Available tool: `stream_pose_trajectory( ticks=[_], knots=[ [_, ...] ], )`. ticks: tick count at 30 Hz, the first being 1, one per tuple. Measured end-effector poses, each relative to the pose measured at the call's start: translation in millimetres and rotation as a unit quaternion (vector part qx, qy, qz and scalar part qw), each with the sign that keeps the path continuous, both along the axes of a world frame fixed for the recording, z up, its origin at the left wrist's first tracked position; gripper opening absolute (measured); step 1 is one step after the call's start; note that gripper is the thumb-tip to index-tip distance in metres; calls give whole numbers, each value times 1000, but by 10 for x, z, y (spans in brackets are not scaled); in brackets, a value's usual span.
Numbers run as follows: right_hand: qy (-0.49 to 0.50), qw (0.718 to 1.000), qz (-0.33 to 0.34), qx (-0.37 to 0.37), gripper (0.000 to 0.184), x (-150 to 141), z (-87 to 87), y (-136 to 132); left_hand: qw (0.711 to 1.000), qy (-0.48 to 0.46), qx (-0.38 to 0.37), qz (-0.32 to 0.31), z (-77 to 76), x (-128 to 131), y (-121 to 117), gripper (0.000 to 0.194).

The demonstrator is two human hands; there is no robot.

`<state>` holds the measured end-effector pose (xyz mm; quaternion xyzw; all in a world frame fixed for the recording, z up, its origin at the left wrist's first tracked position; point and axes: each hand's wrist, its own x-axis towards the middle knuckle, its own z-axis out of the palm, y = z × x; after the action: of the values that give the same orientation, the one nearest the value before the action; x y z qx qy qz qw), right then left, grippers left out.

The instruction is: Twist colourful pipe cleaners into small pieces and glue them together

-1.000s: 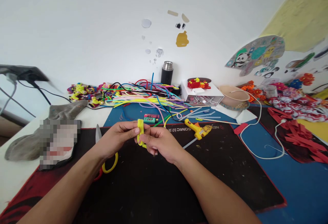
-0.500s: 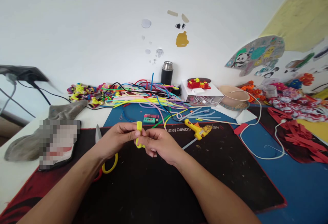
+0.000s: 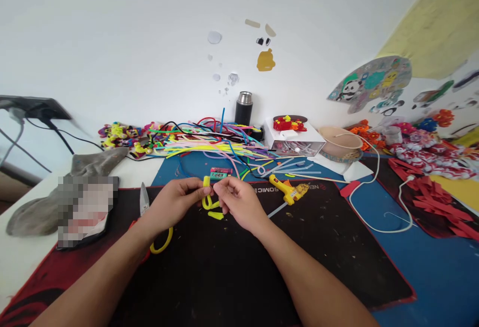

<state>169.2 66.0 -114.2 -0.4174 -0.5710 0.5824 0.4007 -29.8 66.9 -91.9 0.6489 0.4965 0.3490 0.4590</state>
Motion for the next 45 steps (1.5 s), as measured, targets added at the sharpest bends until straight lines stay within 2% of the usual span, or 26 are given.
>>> stream_pose_trajectory(
  ticks=[3,6,10,14,18,25,36,41,43,45],
  knots=[
    [-91,993,-23,69,37,4,-53,-21,994,86,61,-22,34,47,-42,45],
    [-190,971,-35,141,34,2,-42,-57,977,169,120,-49,26,69,-74,36],
    [-271,942,-27,196,33,-3,4,-83,938,283,186,-68,-45,69,-101,30],
    [-306,926,-17,220,33,-2,11,-86,896,363,242,-84,-105,63,-116,32],
    [-329,916,-15,228,35,-1,1,-87,880,384,261,-96,-113,65,-116,32],
    [-379,896,-11,230,35,-10,16,-81,876,394,255,-106,-115,89,-104,32],
    [-420,875,-3,242,33,-23,-2,-58,835,463,264,-135,-149,106,-97,27],
    [-408,880,-16,242,35,-16,-31,-36,845,441,277,-125,-171,115,-90,30],
    [-384,891,-29,240,35,-4,-37,-24,864,405,282,-103,-157,128,-94,31],
    [-354,903,-50,238,36,10,-46,-12,897,343,267,-77,-135,141,-105,28]
  ],
)
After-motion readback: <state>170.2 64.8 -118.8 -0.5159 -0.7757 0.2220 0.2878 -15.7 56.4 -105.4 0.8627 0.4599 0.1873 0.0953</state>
